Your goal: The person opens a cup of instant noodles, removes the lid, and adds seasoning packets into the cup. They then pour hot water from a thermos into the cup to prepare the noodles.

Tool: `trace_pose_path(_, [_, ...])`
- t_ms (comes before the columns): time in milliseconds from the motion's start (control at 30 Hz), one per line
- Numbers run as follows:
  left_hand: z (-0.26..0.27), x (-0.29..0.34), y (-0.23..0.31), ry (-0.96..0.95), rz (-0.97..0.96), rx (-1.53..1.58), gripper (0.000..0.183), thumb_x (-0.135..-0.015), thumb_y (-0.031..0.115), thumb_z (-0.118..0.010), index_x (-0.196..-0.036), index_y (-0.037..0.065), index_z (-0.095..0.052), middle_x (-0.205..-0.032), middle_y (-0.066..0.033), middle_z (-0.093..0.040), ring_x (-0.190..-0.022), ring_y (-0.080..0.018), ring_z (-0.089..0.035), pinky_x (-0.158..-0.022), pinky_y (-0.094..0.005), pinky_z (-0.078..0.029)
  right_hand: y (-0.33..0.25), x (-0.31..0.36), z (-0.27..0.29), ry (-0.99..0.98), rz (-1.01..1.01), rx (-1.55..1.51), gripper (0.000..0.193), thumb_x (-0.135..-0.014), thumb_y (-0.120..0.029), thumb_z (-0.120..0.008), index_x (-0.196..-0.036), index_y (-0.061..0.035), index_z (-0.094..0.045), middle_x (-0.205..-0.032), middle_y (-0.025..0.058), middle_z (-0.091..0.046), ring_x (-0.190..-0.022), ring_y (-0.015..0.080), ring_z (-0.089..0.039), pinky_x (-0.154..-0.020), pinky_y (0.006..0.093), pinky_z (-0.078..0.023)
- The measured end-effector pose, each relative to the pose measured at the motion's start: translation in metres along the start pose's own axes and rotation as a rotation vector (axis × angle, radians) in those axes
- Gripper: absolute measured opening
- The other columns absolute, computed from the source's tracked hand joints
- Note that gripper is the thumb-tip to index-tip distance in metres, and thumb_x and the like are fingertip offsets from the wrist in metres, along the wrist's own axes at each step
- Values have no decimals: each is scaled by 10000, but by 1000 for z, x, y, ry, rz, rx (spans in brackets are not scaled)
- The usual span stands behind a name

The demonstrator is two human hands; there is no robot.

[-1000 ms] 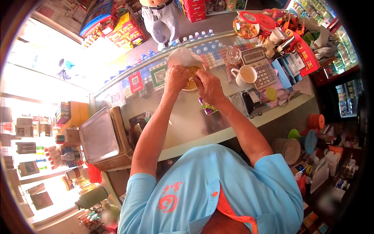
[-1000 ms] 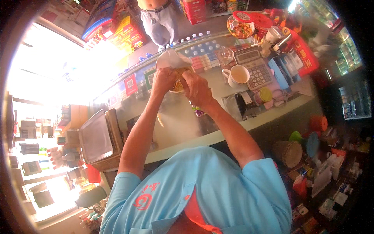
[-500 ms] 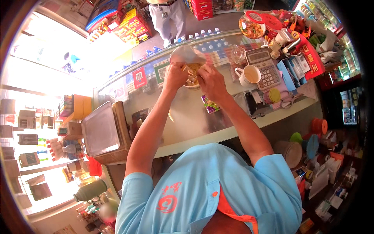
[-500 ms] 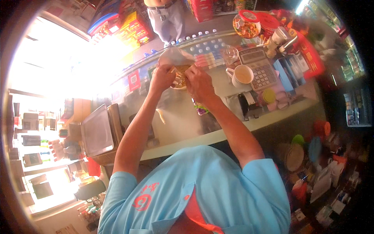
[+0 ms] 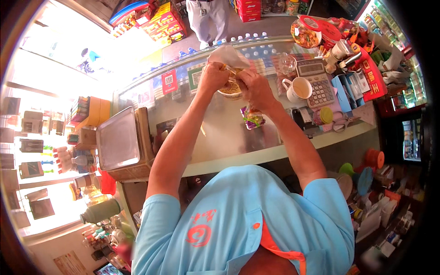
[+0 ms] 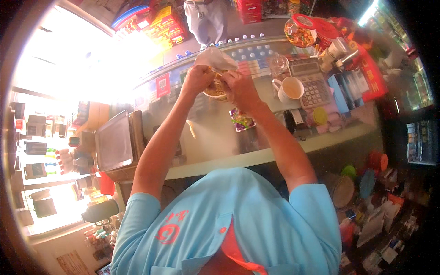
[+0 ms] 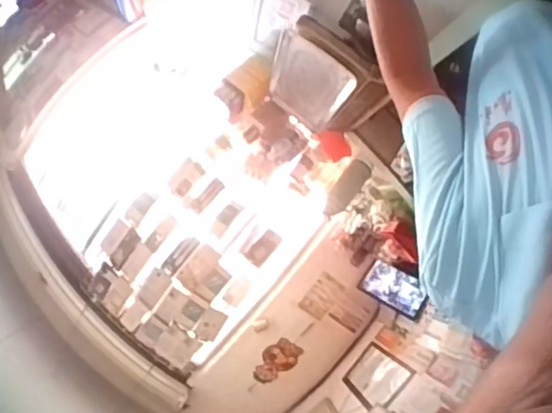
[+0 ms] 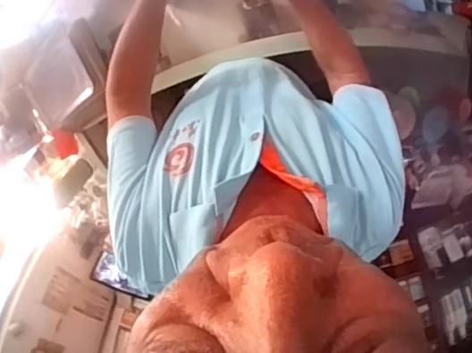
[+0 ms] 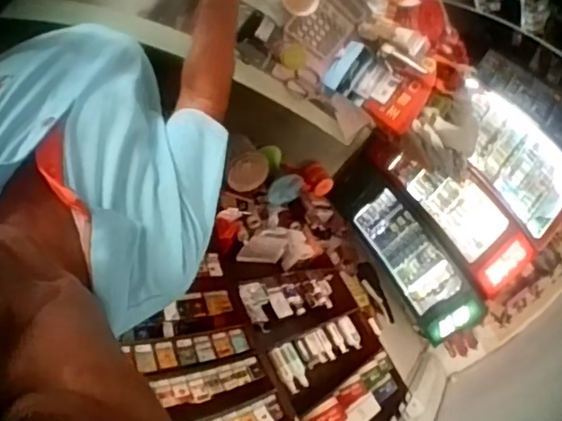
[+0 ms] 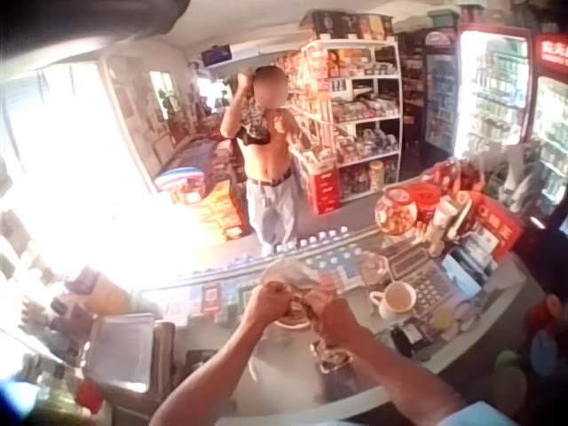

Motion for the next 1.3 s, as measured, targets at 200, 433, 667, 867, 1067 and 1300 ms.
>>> trace_pose_path(200, [1,5,-12,76,-77,156,443,-863,323,-737,-1183,25,-668,-949,-181,-750,-774,-273,-751,-744,-397,-580,3,-12,8,-11,0,59,74,-898,-68,-645,-953,-24,-621,-921,142,-636,-877,380,-647,-747,461,-533])
trace_pose_path(433, [17,28,6,94,-296,-79,381,-864,233,-736,-1202,71,-673,-1100,-176,-728,-1001,-338,-714,-879,-436,-543,10,-24,10,-57,12,138,116,-878,-70,-617,-986,-48,-654,-1071,141,-650,-965,394,-633,-848,486,-535])
trace_pose_path(667, [8,32,-9,161,-389,-119,160,-837,159,-679,-939,46,-726,-1012,-164,-680,-956,-377,-660,-838,-474,-519,9,-30,6,-116,-30,146,134,-887,-83,-606,-1001,-50,-668,-1071,135,-637,-968,385,-633,-850,486,-529])
trace_pose_path(867, [10,33,-9,252,-437,-93,154,-844,160,-682,-928,48,-745,-1000,-129,-654,-922,-346,-656,-804,-456,-519,7,-26,5,-85,-101,28,129,-906,-111,-615,-1006,-55,-677,-1046,134,-659,-969,379,-637,-835,479,-535])
trace_pose_path(1067, [15,35,-7,279,-434,-121,158,-830,157,-701,-939,57,-758,-952,-124,-681,-891,-348,-668,-781,-448,-515,8,-26,3,-75,-28,134,152,-865,-70,-609,-1001,-59,-678,-1031,121,-674,-994,355,-649,-827,462,-548])
trace_pose_path(1300, [9,43,-12,245,-385,-95,150,-845,176,-685,-938,71,-738,-922,-117,-680,-888,-348,-664,-763,-456,-515,3,-29,9,-58,55,216,142,-884,-26,-579,-1006,-34,-651,-1027,133,-633,-993,356,-646,-805,454,-550])
Point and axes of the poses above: each hand's wrist, its own x-axis away from the middle knuckle, its own z-axis out of the back of the hand, y = z × x, the point moved 2 cm from there along -x, towards the middle knuckle
